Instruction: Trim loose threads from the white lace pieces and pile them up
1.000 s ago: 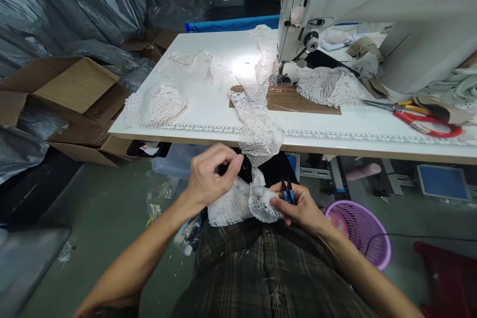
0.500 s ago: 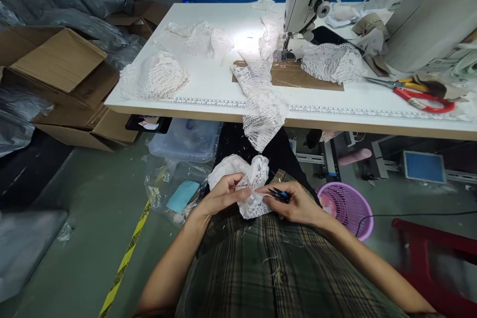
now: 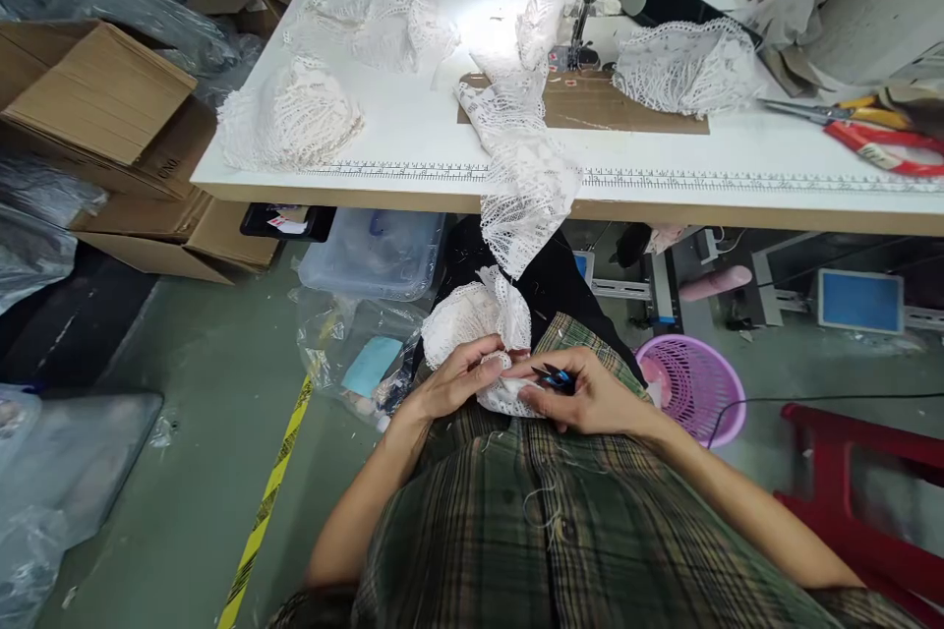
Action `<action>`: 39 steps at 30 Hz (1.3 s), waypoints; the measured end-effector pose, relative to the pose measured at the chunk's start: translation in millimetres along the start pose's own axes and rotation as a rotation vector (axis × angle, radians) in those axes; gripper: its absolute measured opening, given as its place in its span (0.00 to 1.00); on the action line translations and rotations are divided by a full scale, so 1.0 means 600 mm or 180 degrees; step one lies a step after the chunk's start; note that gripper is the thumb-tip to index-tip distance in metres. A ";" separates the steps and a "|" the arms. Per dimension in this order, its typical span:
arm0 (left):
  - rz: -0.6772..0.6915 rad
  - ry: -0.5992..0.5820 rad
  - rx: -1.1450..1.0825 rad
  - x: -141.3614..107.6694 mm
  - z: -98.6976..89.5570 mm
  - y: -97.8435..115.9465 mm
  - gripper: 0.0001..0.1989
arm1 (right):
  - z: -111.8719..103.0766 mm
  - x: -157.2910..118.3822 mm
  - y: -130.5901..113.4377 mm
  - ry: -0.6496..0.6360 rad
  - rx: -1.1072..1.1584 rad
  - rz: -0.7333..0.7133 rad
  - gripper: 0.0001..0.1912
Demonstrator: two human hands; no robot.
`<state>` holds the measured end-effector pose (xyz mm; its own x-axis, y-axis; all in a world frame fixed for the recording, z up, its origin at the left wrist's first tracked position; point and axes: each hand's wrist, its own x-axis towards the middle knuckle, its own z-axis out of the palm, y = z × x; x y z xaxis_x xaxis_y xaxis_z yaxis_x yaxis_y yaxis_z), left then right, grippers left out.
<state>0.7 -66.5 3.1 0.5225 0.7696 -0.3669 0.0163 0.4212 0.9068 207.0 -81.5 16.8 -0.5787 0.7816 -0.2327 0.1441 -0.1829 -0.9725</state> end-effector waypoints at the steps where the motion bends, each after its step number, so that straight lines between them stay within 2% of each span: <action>1: -0.0039 -0.0029 -0.0072 0.001 0.001 -0.002 0.26 | -0.001 0.000 0.000 -0.0001 -0.0050 -0.0032 0.15; 3: -0.0049 0.0154 -0.0151 0.000 0.001 -0.005 0.24 | -0.006 0.002 -0.001 0.0047 -0.0226 -0.0132 0.14; 7: 0.0113 0.0867 0.0099 -0.012 -0.004 0.002 0.17 | -0.017 0.013 -0.006 0.0307 -0.0685 -0.0242 0.14; 10: 0.0198 0.1185 0.0465 -0.024 -0.007 0.015 0.13 | -0.016 0.030 -0.010 0.0425 -0.0812 -0.0232 0.22; 13: 0.0255 0.1102 0.0607 -0.034 -0.011 0.021 0.12 | -0.006 0.046 -0.009 0.0430 -0.0830 -0.0219 0.27; 23: 0.0356 0.0996 0.0882 -0.032 -0.017 0.019 0.09 | 0.009 0.059 0.001 0.0346 -0.1322 -0.0359 0.23; 29: 0.0288 0.1078 0.0923 -0.025 -0.010 0.030 0.07 | 0.013 0.067 0.008 0.0768 -0.1524 -0.0251 0.21; 35: 0.0152 0.1084 0.0711 -0.018 -0.006 0.033 0.07 | 0.005 0.052 0.010 0.0566 -0.1588 -0.0457 0.21; 39: 0.0083 0.1077 0.0742 -0.013 -0.005 0.032 0.08 | 0.010 0.060 0.011 0.0699 -0.1777 -0.0426 0.22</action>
<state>-5.8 -62.6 22.8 0.2161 0.9093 -0.3556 0.2199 0.3095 0.9251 182.6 -58.1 1.9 -0.4507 0.8916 -0.0442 0.5147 0.2191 -0.8289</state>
